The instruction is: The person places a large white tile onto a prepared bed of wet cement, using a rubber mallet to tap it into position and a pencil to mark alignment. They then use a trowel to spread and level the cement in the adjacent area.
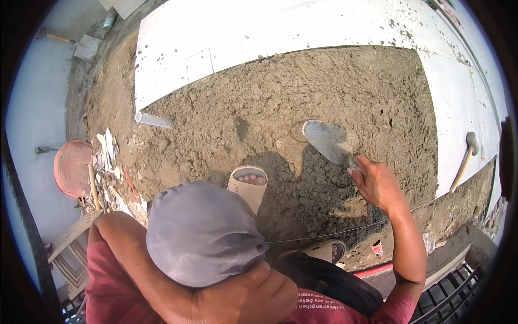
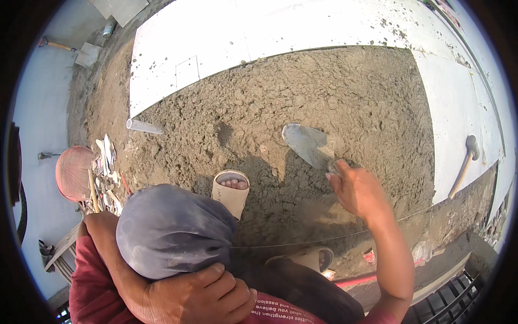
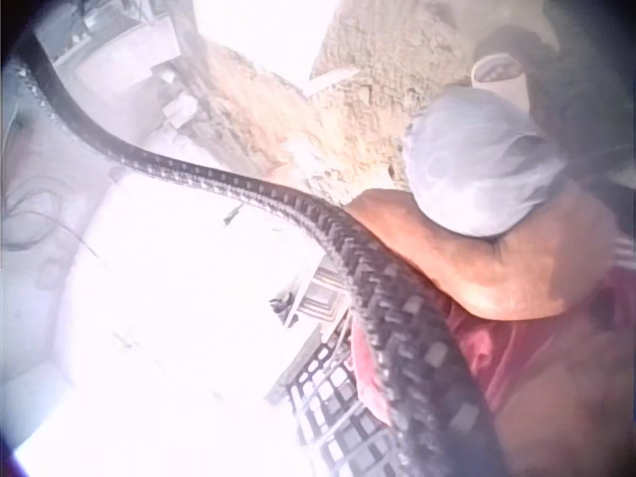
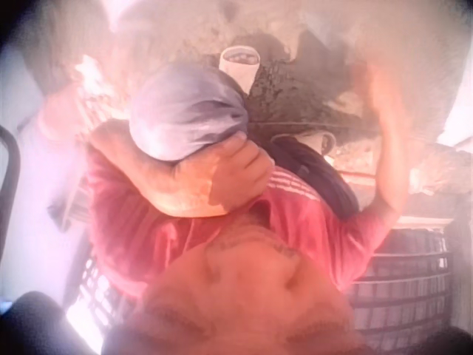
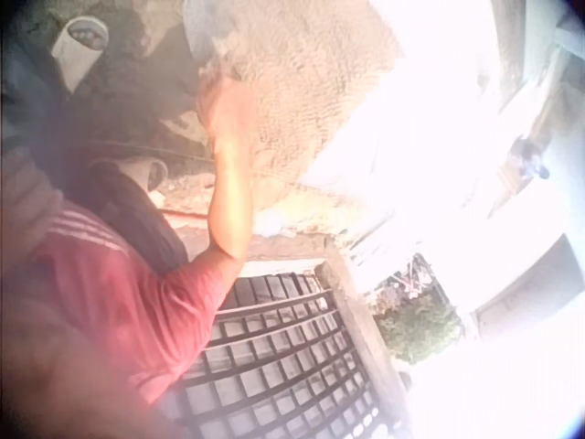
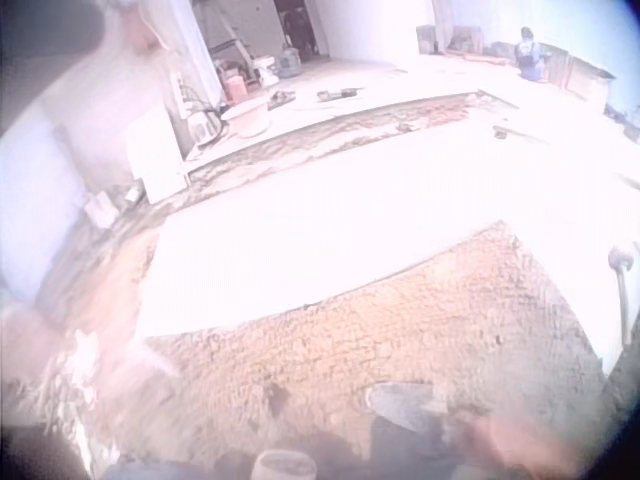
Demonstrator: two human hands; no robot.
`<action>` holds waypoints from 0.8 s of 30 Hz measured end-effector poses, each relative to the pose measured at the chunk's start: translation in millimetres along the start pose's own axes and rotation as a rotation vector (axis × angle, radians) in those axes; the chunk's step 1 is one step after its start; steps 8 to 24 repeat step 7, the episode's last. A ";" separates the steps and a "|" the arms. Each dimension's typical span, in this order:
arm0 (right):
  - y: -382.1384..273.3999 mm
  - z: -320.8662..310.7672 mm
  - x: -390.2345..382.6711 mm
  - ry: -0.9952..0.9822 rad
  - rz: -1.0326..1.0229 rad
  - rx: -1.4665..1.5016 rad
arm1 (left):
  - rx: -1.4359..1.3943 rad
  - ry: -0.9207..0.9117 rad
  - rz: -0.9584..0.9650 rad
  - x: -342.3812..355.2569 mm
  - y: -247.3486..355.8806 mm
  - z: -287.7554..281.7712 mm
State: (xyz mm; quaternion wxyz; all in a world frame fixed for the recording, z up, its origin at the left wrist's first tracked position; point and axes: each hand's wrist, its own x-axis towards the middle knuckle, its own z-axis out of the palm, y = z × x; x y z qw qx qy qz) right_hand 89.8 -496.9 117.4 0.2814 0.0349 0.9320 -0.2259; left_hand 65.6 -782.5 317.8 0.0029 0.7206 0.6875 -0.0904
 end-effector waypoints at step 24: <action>-21.0 28.4 40.2 -0.374 0.013 0.061 | -0.375 -0.174 -0.058 -20.6 6.6 12.3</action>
